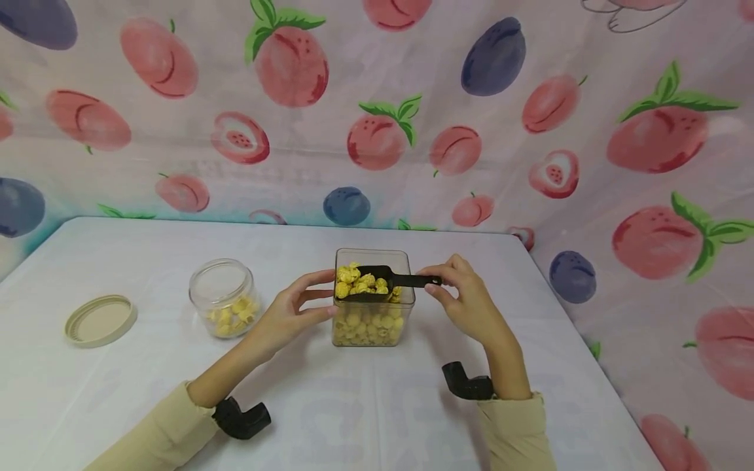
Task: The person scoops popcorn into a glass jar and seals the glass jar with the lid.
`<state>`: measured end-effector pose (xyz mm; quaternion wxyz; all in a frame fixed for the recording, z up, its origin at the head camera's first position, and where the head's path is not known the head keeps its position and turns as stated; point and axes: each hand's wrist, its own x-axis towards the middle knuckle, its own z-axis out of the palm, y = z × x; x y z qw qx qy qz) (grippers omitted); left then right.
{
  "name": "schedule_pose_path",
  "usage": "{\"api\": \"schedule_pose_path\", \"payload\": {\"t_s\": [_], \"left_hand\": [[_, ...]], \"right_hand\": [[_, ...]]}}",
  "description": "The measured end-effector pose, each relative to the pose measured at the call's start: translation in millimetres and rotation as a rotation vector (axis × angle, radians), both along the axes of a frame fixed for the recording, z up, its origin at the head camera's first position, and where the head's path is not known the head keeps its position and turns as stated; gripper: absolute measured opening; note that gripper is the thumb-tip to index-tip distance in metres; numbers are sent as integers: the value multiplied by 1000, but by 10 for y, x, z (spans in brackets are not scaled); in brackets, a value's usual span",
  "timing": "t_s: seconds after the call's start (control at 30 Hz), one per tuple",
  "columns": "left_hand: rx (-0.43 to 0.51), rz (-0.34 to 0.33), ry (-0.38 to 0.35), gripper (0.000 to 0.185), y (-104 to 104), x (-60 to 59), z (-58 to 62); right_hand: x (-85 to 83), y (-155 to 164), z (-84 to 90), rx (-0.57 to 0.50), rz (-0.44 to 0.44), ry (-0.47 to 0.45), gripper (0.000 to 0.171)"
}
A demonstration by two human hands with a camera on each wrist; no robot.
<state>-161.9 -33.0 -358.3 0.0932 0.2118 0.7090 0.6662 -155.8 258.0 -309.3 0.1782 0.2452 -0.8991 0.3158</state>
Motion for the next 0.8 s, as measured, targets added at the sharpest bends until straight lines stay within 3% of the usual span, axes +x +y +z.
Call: {"api": "schedule_pose_path", "payload": {"t_s": [0.8], "left_hand": [[10,-7,2,59,-11,-1,2]], "right_hand": [[20,103,47,-17,9,0,29]]}}
